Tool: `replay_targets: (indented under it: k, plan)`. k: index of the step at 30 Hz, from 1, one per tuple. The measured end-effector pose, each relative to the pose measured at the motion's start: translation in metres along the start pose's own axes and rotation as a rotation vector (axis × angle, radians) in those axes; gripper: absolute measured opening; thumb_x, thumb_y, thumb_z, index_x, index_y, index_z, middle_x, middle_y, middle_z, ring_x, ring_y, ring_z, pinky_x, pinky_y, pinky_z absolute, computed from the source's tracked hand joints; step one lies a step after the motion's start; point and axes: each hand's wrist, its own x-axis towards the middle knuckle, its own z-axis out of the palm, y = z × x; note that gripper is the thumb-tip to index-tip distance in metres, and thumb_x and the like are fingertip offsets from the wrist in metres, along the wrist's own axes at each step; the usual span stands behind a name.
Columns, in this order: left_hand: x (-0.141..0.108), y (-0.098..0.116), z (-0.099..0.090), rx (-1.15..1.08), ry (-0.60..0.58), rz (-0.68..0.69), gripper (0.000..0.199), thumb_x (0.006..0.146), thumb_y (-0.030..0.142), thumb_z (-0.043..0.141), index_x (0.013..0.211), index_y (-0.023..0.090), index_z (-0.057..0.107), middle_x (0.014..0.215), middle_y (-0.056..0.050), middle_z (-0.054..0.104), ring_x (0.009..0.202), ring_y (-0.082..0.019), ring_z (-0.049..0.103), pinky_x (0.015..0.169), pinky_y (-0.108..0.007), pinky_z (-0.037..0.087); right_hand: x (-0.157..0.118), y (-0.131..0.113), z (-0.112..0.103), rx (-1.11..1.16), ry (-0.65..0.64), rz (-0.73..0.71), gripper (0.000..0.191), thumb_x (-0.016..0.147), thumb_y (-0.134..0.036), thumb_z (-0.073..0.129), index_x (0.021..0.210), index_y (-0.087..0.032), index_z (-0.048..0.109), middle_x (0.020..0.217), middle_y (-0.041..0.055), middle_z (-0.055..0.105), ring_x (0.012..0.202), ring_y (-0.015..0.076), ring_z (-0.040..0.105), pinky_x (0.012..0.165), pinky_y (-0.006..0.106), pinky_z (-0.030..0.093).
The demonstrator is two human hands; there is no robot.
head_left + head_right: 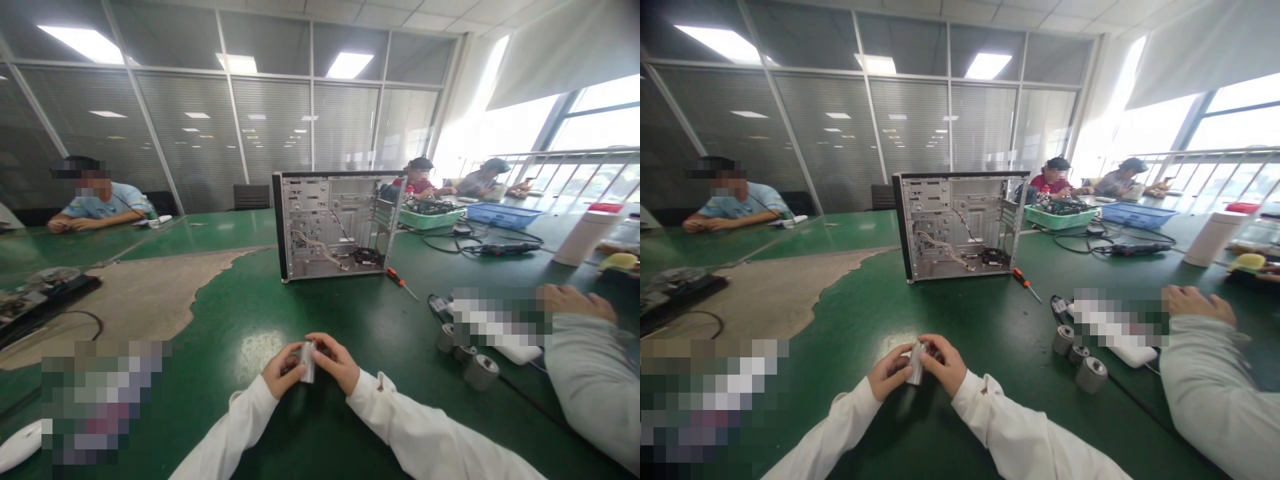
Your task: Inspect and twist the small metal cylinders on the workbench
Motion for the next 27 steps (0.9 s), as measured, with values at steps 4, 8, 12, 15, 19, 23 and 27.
replay_targets:
  k: [4, 8, 12, 15, 19, 23, 27]
  plan:
    - [0.004, 0.001, -0.007, -0.226, -0.037, -0.084, 0.062, 0.065, 0.046, 0.055, 0.115, 0.016, 0.033, 0.066, -0.001, 0.058, 0.056, -0.015, 0.055, 0.054, -0.026, 0.039, 0.002, 0.007, 0.001, 0.142, -0.029, 0.018, 0.034, 0.071, -0.034, 0.054, 0.103, -0.024, 0.051, 0.087, 0.0023, 0.051, 0.08, 0.0152, 0.045, 0.07, 0.027, 0.037]
    - [0.007, 0.006, -0.012, -0.344, -0.035, -0.121, 0.058, 0.067, 0.046, 0.051, 0.114, 0.018, 0.033, 0.078, -0.005, 0.06, 0.052, -0.016, 0.057, 0.05, -0.029, 0.042, 0.001, 0.008, 0.004, 0.218, -0.045, 0.03, 0.04, 0.069, -0.034, 0.056, 0.107, -0.024, 0.048, 0.092, 0.0037, 0.048, 0.083, 0.0154, 0.044, 0.065, 0.026, 0.038]
    - [0.008, 0.009, -0.011, -0.397, -0.043, -0.133, 0.056, 0.065, 0.048, 0.051, 0.111, 0.018, 0.04, 0.085, -0.007, 0.06, 0.049, -0.014, 0.056, 0.05, -0.03, 0.043, -0.001, 0.012, 0.007, 0.183, -0.062, 0.031, 0.051, 0.061, -0.031, 0.063, 0.109, -0.025, 0.046, 0.104, 0.0058, 0.04, 0.086, 0.016, 0.044, 0.055, 0.022, 0.037]
    - [0.008, 0.007, -0.008, -0.452, -0.02, -0.13, 0.054, 0.064, 0.047, 0.054, 0.108, 0.017, 0.043, 0.089, -0.008, 0.06, 0.06, -0.017, 0.058, 0.052, -0.03, 0.043, -0.002, 0.014, 0.007, 0.163, -0.099, 0.017, 0.059, 0.058, -0.03, 0.066, 0.112, -0.025, 0.042, 0.109, 0.0068, 0.038, 0.089, 0.0172, 0.044, 0.051, 0.021, 0.037]
    - [0.008, 0.003, -0.004, -0.508, 0.048, -0.151, 0.053, 0.06, 0.046, 0.059, 0.102, 0.016, 0.048, 0.092, -0.009, 0.06, 0.082, -0.023, 0.056, 0.061, -0.029, 0.043, -0.001, 0.016, 0.005, 0.149, -0.148, 0.035, 0.064, 0.055, -0.027, 0.069, 0.112, -0.022, 0.041, 0.105, 0.0074, 0.043, 0.09, 0.018, 0.047, 0.053, 0.021, 0.038]
    - [0.008, 0.006, -0.001, -0.503, 0.081, -0.185, 0.05, 0.061, 0.045, 0.059, 0.1, 0.015, 0.048, 0.086, -0.008, 0.061, 0.077, -0.021, 0.057, 0.059, -0.029, 0.042, 0.003, 0.018, 0.004, 0.211, -0.179, 0.103, 0.064, 0.054, -0.025, 0.07, 0.111, -0.017, 0.041, 0.095, 0.0071, 0.052, 0.086, 0.0174, 0.05, 0.053, 0.021, 0.037]
    - [0.006, 0.013, 0.002, -0.46, 0.095, -0.202, 0.049, 0.06, 0.045, 0.061, 0.097, 0.015, 0.049, 0.078, -0.006, 0.062, 0.069, -0.019, 0.058, 0.056, -0.029, 0.043, 0.004, 0.021, 0.005, 0.359, -0.21, 0.165, 0.064, 0.051, -0.022, 0.072, 0.108, -0.017, 0.042, 0.087, 0.0045, 0.056, 0.077, 0.0158, 0.054, 0.056, 0.025, 0.041]
